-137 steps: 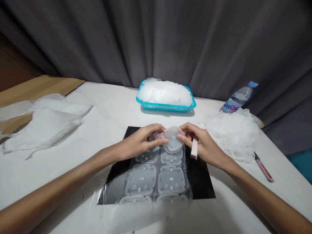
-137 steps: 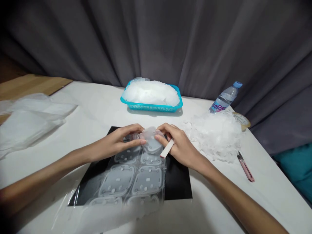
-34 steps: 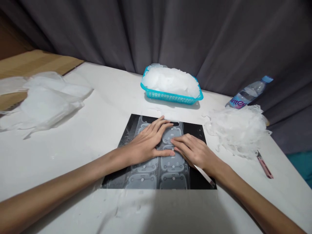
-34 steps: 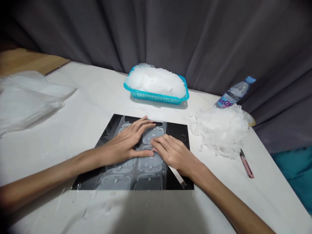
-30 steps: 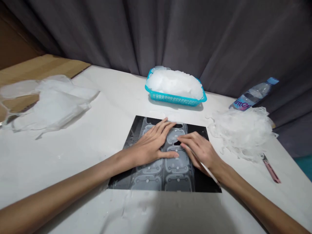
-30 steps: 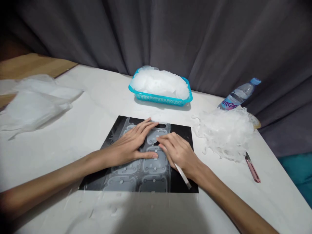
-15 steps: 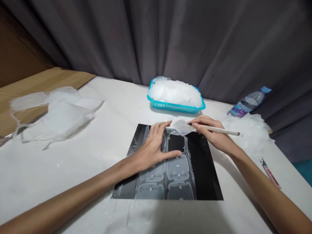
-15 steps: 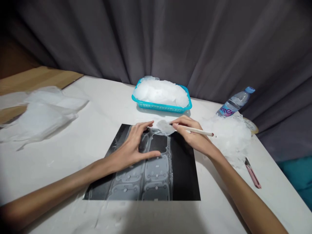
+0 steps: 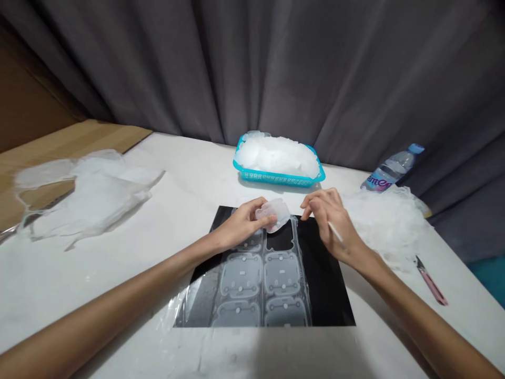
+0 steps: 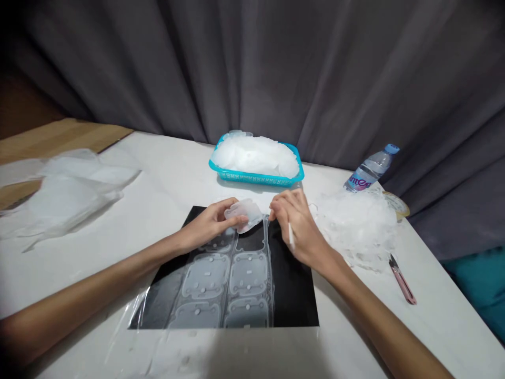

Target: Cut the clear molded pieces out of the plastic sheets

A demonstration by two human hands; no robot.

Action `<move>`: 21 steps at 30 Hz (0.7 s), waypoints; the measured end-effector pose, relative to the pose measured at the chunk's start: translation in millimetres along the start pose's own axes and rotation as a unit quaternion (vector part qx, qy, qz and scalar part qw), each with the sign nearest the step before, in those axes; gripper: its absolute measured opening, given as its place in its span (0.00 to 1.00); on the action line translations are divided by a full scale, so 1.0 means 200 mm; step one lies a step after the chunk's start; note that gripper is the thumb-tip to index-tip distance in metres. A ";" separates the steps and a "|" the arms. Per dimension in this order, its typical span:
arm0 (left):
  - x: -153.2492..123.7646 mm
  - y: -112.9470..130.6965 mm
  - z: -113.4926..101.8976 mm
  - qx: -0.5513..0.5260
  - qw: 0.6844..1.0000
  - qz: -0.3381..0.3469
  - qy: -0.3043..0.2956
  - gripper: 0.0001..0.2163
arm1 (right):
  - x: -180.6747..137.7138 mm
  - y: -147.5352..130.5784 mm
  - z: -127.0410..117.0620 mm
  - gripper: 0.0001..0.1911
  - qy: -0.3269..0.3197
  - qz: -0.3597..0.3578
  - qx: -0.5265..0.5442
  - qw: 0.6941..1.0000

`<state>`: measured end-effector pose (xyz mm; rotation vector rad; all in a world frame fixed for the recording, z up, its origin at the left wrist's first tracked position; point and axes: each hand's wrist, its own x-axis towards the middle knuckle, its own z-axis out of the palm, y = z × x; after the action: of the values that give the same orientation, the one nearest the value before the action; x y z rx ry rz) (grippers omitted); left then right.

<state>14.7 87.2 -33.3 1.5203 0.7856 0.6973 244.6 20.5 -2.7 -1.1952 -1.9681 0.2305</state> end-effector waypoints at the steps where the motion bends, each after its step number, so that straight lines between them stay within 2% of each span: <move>1: 0.00 0.00 0.00 0.005 1.000 -0.008 0.013 0.10 | -0.02 0.00 0.03 0.23 0.003 -0.003 -0.013 1.000; 3: -0.01 0.01 0.00 0.012 0.999 -0.018 0.039 0.08 | -0.06 0.00 0.10 0.19 0.015 0.013 -0.025 1.000; 6: -0.03 0.02 0.02 0.009 0.998 -0.030 0.047 0.09 | -0.11 0.01 0.19 0.10 0.013 0.053 -0.029 0.998; 8: -0.04 0.03 0.02 0.007 0.998 -0.041 0.044 0.12 | -0.12 0.02 0.21 0.17 -0.023 0.064 -0.006 0.998; 10: -0.04 0.03 0.03 0.004 0.998 -0.052 0.038 0.16 | -0.12 0.04 0.21 0.19 -0.066 0.059 0.037 0.995; 12: -0.05 0.03 0.03 -0.001 0.998 -0.055 0.032 0.19 | -0.11 0.06 0.21 0.14 -0.091 0.058 0.087 0.990; 16: -0.05 0.04 0.01 -0.027 0.999 -0.045 0.011 0.22 | -0.09 0.07 0.20 0.09 -0.088 0.079 0.156 0.981; 21: -0.06 0.04 0.00 -0.006 1.000 -0.016 -0.023 0.19 | -0.08 0.06 0.19 0.06 -0.093 0.064 0.184 0.976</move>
<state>8.6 76.1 -24.7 1.5046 0.7679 0.6405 228.9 23.1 -43.4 -1.0837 -1.8979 0.7629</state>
